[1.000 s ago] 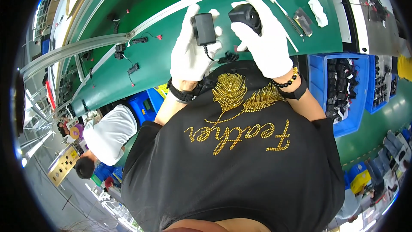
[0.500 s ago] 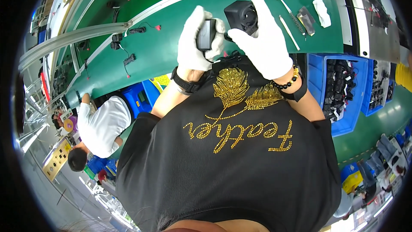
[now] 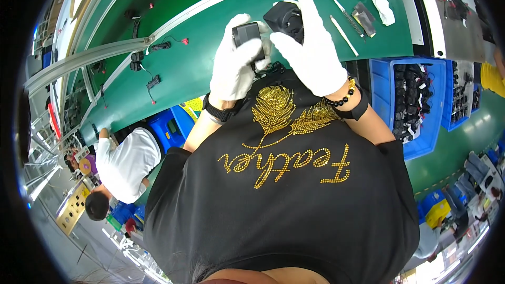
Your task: The person picks up power adapters and plugs from the table, presses them together to assemble the units, and wipes them with a cloth before placing them into a blue bin.
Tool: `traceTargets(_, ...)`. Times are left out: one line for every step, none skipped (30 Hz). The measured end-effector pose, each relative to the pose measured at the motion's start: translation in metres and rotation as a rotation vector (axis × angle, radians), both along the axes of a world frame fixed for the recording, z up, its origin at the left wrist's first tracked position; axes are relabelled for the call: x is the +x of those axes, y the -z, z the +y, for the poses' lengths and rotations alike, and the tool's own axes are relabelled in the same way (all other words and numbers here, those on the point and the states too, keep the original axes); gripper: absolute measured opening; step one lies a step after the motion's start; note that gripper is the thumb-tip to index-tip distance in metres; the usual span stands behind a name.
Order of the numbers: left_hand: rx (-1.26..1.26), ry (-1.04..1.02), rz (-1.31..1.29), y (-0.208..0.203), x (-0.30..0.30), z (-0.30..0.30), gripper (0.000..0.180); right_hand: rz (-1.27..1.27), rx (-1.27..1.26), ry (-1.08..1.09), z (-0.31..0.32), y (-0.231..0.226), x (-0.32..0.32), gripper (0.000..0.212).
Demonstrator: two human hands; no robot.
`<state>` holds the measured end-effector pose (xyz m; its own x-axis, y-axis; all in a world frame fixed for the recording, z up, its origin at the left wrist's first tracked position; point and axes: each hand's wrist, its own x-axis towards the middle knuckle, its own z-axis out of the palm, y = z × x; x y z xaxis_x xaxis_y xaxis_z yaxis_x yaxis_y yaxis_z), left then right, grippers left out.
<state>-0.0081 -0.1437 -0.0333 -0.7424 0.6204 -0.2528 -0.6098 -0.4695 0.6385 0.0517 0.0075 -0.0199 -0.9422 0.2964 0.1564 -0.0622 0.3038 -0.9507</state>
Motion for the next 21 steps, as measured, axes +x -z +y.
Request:
traceTargets(-0.041,0.007,0.069,0.001,0.003,-0.002,0.048,-0.003,-0.02,-0.013,0.001,0.002,0.0,0.078)
traceTargets(-0.081,0.013,0.138,0.001,0.005,-0.002,0.053,-0.002,-0.017,-0.008,0.002,0.003,0.001,0.078)
traceTargets(-0.08,-0.02,0.105,0.001,0.007,0.0,0.058,-0.037,-0.146,-0.039,0.003,0.003,0.002,0.079)
traceTargets(-0.08,-0.02,0.106,0.0,0.007,0.0,0.058,-0.071,-0.28,-0.076,0.002,0.003,0.002,0.081)
traceTargets(-0.075,-0.021,0.086,-0.001,0.007,-0.001,0.058,-0.09,-0.418,-0.086,0.0,0.002,0.001,0.083)
traceTargets(-0.071,-0.022,0.066,-0.001,0.007,-0.002,0.058,-0.089,-0.418,-0.089,0.0,0.001,0.002,0.083)
traceTargets(-0.073,-0.076,0.078,0.0,0.006,-0.001,0.053,-0.096,-0.259,-0.089,-0.001,-0.003,0.003,0.082)
traceTargets(-0.078,-0.086,0.081,0.0,0.005,-0.001,0.053,-0.102,-0.099,-0.09,-0.002,-0.006,0.003,0.081)
traceTargets(-0.093,-0.098,0.054,0.001,0.004,-0.002,0.049,-0.13,-0.032,-0.083,-0.003,-0.01,0.003,0.079)
traceTargets(-0.107,-0.108,0.027,0.001,0.005,-0.002,0.046,-0.128,-0.035,-0.092,-0.004,-0.011,0.004,0.079)
traceTargets(-0.162,-0.123,0.098,-0.003,0.006,0.003,0.035,-0.122,-0.029,-0.072,-0.004,-0.012,0.005,0.078)
traceTargets(-0.165,-0.131,0.099,-0.005,0.006,0.005,0.035,-0.117,-0.023,-0.051,-0.005,-0.012,0.006,0.077)
traceTargets(-0.167,-0.097,0.072,-0.005,0.005,0.006,0.03,-0.11,-0.056,-0.042,-0.006,-0.012,0.007,0.075)
traceTargets(-0.168,-0.063,0.043,-0.005,0.005,0.007,0.026,-0.11,-0.056,-0.05,-0.005,-0.011,0.008,0.075)
traceTargets(-0.238,-0.057,0.127,-0.003,0.006,0.008,0.028,-0.127,-0.079,-0.036,-0.003,-0.009,0.009,0.074)
traceTargets(-0.238,-0.061,0.124,-0.002,0.006,0.009,0.028,-0.146,-0.1,-0.02,-0.002,-0.008,0.01,0.073)
traceTargets(-0.205,-0.074,0.06,-0.002,0.006,0.01,0.037,-0.155,-0.155,-0.024,-0.001,-0.008,0.01,0.073)
traceTargets(-0.171,-0.086,-0.004,-0.002,0.007,0.011,0.048,-0.158,-0.154,-0.027,-0.001,-0.01,0.01,0.073)
traceTargets(-0.131,-0.077,-0.039,-0.005,0.006,0.011,0.05,-0.196,-0.202,-0.009,-0.001,-0.014,0.011,0.072)
traceTargets(-0.128,-0.075,-0.043,-0.005,0.006,0.011,0.05,-0.234,-0.249,0.008,-0.001,-0.016,0.011,0.072)
traceTargets(-0.129,-0.071,-0.04,-0.005,0.006,0.011,0.052,-0.238,-0.247,0.01,-0.001,-0.016,0.012,0.072)
